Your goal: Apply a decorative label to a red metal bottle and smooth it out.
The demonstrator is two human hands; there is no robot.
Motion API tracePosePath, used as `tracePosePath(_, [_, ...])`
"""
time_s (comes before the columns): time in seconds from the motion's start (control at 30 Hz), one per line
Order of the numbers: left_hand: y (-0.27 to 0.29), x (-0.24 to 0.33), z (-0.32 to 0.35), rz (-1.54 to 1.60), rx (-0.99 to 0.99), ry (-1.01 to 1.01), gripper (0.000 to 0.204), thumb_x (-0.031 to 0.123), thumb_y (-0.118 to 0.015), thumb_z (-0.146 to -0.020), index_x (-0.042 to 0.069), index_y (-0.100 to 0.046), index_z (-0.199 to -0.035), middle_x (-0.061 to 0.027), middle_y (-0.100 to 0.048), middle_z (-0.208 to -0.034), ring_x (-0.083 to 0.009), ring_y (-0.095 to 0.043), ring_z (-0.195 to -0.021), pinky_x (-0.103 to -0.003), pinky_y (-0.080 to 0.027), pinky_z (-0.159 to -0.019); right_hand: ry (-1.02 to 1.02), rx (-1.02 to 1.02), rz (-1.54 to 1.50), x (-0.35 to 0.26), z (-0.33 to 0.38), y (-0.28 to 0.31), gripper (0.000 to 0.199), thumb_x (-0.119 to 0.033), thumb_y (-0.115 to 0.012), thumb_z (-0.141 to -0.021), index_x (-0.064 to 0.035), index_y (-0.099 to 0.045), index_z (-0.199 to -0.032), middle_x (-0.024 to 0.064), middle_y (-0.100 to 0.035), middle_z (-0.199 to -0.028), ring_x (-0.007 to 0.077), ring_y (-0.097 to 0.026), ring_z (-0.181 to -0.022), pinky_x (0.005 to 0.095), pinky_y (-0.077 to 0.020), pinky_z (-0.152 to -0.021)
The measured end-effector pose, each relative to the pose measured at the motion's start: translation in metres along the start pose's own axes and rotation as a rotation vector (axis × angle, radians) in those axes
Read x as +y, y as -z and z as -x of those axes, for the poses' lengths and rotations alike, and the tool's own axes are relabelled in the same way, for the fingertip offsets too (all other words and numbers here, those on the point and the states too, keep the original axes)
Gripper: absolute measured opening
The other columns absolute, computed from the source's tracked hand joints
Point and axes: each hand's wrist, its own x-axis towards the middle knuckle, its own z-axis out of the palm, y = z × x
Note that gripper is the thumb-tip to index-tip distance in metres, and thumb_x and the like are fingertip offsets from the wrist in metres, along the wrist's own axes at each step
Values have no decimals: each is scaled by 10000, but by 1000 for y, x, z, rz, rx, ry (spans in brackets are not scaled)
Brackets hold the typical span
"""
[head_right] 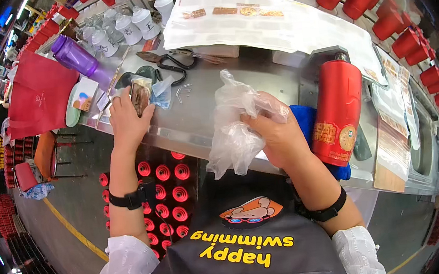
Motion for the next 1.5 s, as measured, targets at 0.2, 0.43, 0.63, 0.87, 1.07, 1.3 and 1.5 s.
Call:
tracePosePath(0.2, [16, -36, -12, 178, -223, 78, 439, 230, -699, -751, 10, -559, -1104, -192, -562, -1068, -375, -523, -1029, -460, -427, -889, -15, 5, 44, -4, -1, 8, 334, 8, -597, -838, 9, -543, -1168, 92, -612, -1040, 188, -611, -931, 336, -501, -786])
tracePosePath(0.43, [9, -44, -21, 83, -123, -167, 492, 286, -706, -753, 49, -561, -1159, -181, -558, -1046, -359, -519, -1040, -423, -421, -891, -5, 84, 82, 3, 0, -3, 313, -3, -562, -836, -1, -553, -1149, 67, -602, -977, 171, -617, -863, 318, -513, -738])
tracePosePath(0.63, [-4, -24, -26, 112, -191, -237, 437, 283, -687, -787, 33, -591, -1133, -178, -571, -979, -369, -541, -983, -447, -446, -853, -19, 54, 72, 0, 2, -1, 353, -5, -601, -841, 15, -523, -1185, 103, -603, -1049, 197, -610, -949, 344, -504, -807])
tracePosePath(0.87, [-13, -42, -26, 159, -27, -326, 79, 103, -547, -879, 26, -566, -878, -178, -558, -781, -368, -573, -742, -432, -474, -672, -28, 33, 70, 3, 0, -3, 333, -6, -588, -848, 11, -527, -1175, 102, -608, -1052, 195, -611, -940, 345, -504, -806])
tracePosePath(1.07, [15, -12, -4, 1083, -258, 226, 136, 127, -464, -973, 42, -568, -950, -30, -516, -743, -114, -525, -603, -265, -447, -522, -70, 77, 129, 1, -1, -5, 381, 20, -552, -821, 6, -538, -1202, 95, -615, -1062, 198, -606, -978, 340, -498, -815])
tracePosePath(1.3, [31, 45, 20, 1814, -421, 543, 226, 150, -422, -1006, 36, -543, -1158, -63, -658, -1016, -139, -659, -795, -271, -581, -628, -38, 3, 511, 0, 2, -3, 180, 3, -487, -838, -13, -610, -969, 28, -625, -862, 114, -573, -783, 272, -468, -706])
tracePosePath(1.5, [29, 65, 30, 1828, -469, 455, 259, 111, -386, -1003, 12, -508, -1208, -143, -637, -1110, -210, -672, -918, -313, -606, -694, 114, -233, 518, -3, 7, -2, 115, -44, -484, -818, -13, -586, -860, 11, -577, -761, 79, -514, -707, 254, -435, -619])
